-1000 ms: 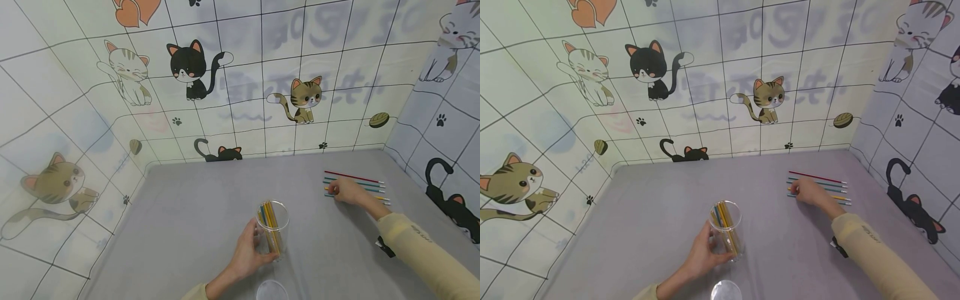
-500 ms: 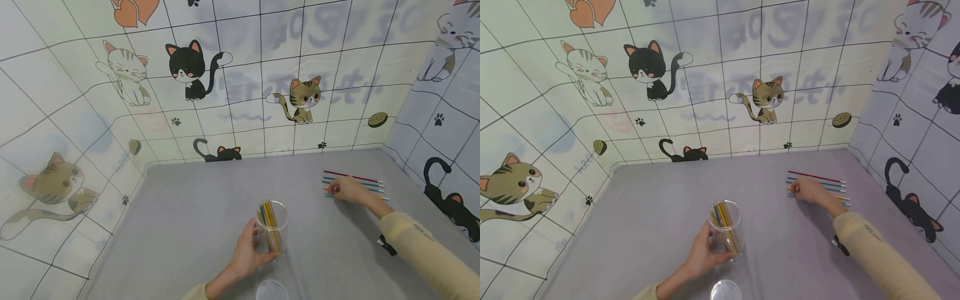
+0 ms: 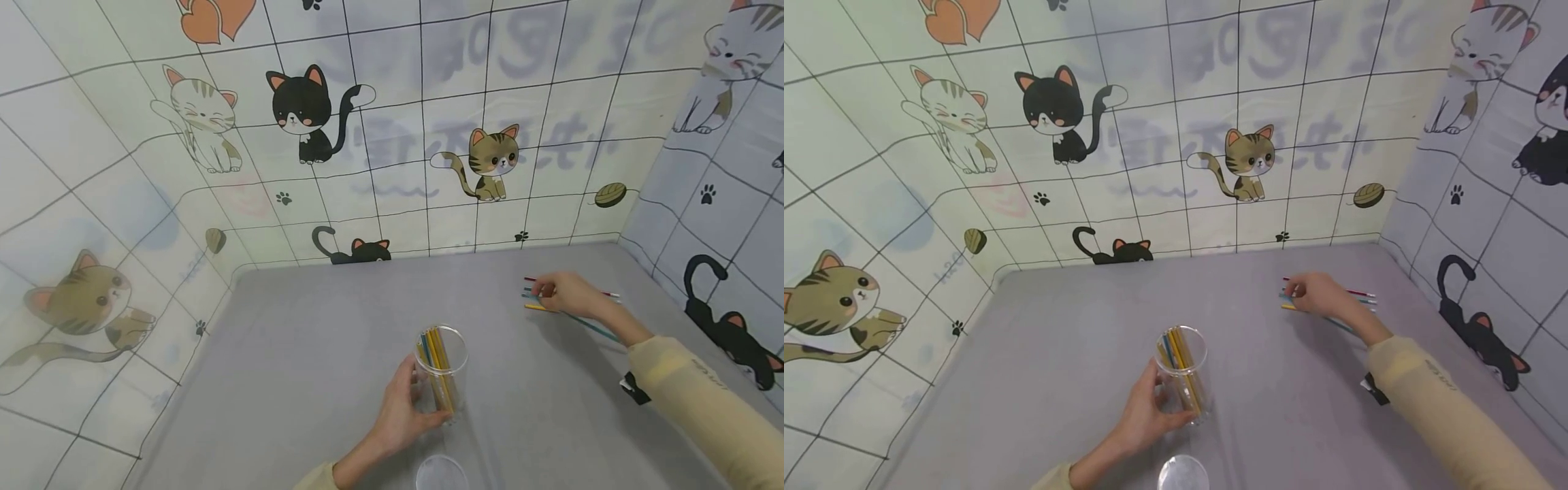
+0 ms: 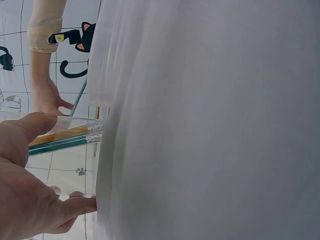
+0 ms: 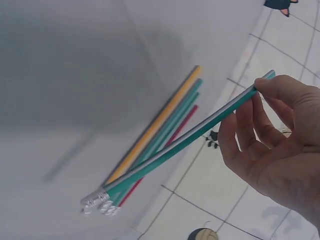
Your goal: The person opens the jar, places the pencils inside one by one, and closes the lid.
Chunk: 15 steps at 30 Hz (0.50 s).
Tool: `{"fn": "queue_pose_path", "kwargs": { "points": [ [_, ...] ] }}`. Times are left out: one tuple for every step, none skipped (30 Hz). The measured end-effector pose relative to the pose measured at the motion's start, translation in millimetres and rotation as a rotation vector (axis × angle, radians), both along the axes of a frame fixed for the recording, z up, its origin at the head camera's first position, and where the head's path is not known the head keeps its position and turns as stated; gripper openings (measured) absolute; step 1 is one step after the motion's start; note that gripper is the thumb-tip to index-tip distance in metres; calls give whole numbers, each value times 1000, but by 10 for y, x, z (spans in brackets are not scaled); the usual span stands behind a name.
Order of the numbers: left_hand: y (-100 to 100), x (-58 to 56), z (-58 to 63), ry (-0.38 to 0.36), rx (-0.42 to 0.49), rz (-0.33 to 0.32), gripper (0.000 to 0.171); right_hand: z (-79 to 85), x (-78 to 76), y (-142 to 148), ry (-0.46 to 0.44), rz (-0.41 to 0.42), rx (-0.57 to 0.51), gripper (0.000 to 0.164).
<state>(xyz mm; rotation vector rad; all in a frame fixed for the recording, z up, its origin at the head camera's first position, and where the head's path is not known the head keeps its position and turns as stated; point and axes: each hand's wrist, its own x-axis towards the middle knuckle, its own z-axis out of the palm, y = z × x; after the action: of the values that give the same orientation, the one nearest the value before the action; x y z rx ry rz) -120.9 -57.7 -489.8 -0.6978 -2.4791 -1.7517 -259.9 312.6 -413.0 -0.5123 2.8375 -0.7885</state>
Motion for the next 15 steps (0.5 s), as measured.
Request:
{"fn": "queue_pose_path", "kwargs": {
  "points": [
    [-7,0,-2,-1,0,0,93,36,5,-30,4,-3,-11,16],
    [-9,-1,0,-4,-2,0,94,76,14,-61,15,-3,-25,16],
    [-9,-2,1,0,-2,-1,94,110,18,-89,27,-3,-34,15],
    [-9,-2,2,2,-2,-2,94,148,23,-116,44,5,-40,14],
    [-8,-3,2,4,-2,-3,94,181,28,-145,64,12,-43,14],
    [-9,-2,1,5,-4,-2,95,217,33,-172,82,21,-50,14],
    [-9,-3,0,6,-6,-3,95,257,43,-204,93,29,-58,14],
    [-10,-2,0,6,-9,-2,95,297,50,-238,102,36,-64,14],
    [-10,-2,0,8,-10,-3,95,341,59,-275,106,38,-66,14],
    [-11,-2,1,7,-11,-5,95,390,74,-315,107,41,-76,14],
    [-12,-3,0,9,-11,-6,95,441,92,-361,100,40,-87,15],
    [-13,-4,0,10,-12,-7,95,494,112,-407,94,43,-100,15],
    [-12,-5,0,11,-13,-10,95,546,132,-455,87,42,-109,15],
    [-14,-5,-2,11,-14,-10,95,598,154,-503,83,44,-114,16],
    [-13,-6,-4,12,-15,-11,95,644,178,-548,84,48,-114,16]
  ]
}}
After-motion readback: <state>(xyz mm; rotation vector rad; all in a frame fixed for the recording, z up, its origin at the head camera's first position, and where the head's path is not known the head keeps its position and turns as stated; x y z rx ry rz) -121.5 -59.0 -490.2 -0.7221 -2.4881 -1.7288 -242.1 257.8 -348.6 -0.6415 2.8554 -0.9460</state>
